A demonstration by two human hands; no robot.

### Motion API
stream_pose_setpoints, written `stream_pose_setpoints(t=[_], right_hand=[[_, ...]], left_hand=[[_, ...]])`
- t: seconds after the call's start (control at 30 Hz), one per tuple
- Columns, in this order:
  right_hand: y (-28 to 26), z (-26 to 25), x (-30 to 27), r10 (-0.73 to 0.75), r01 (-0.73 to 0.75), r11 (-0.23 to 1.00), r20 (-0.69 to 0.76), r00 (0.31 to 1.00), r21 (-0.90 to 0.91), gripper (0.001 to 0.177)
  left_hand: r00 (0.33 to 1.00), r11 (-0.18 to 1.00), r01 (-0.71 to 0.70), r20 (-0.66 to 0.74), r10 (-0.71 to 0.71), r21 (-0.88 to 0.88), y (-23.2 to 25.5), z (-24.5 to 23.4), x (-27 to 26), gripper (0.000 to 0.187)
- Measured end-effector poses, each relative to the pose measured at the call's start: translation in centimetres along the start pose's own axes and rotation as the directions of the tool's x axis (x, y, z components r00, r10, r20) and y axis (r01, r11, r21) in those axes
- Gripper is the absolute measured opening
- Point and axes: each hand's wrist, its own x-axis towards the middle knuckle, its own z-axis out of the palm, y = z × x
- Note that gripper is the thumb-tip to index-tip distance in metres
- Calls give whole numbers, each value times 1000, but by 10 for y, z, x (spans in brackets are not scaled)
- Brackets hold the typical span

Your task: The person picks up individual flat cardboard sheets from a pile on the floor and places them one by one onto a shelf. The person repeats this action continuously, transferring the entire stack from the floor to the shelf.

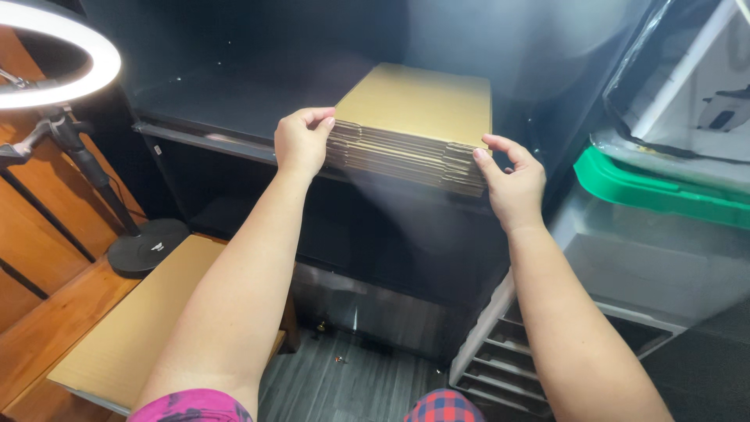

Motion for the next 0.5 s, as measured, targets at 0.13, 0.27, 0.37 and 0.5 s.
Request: stream_pose_setpoints(t=[0.13, 0.27, 0.37, 0.5], right_hand=[[7, 1, 2, -21, 21, 1000, 8, 1000, -21, 26], [7, 2, -1, -97, 97, 995, -7, 995, -35, 24], [3, 1, -3, -142, 141, 990, -5, 990, -18, 23], [6, 3, -7, -168, 168, 986, -25, 985, -20, 23]], left_hand=[[1000, 999, -24, -12, 24, 23, -8, 2, 5, 15], [990, 993, -113, 87, 109, 43, -16, -6, 11, 23], [964, 986, -168, 214, 159, 25, -22, -16, 19, 33], [921, 967, -245, 298, 253, -63, -26, -29, 22, 42]])
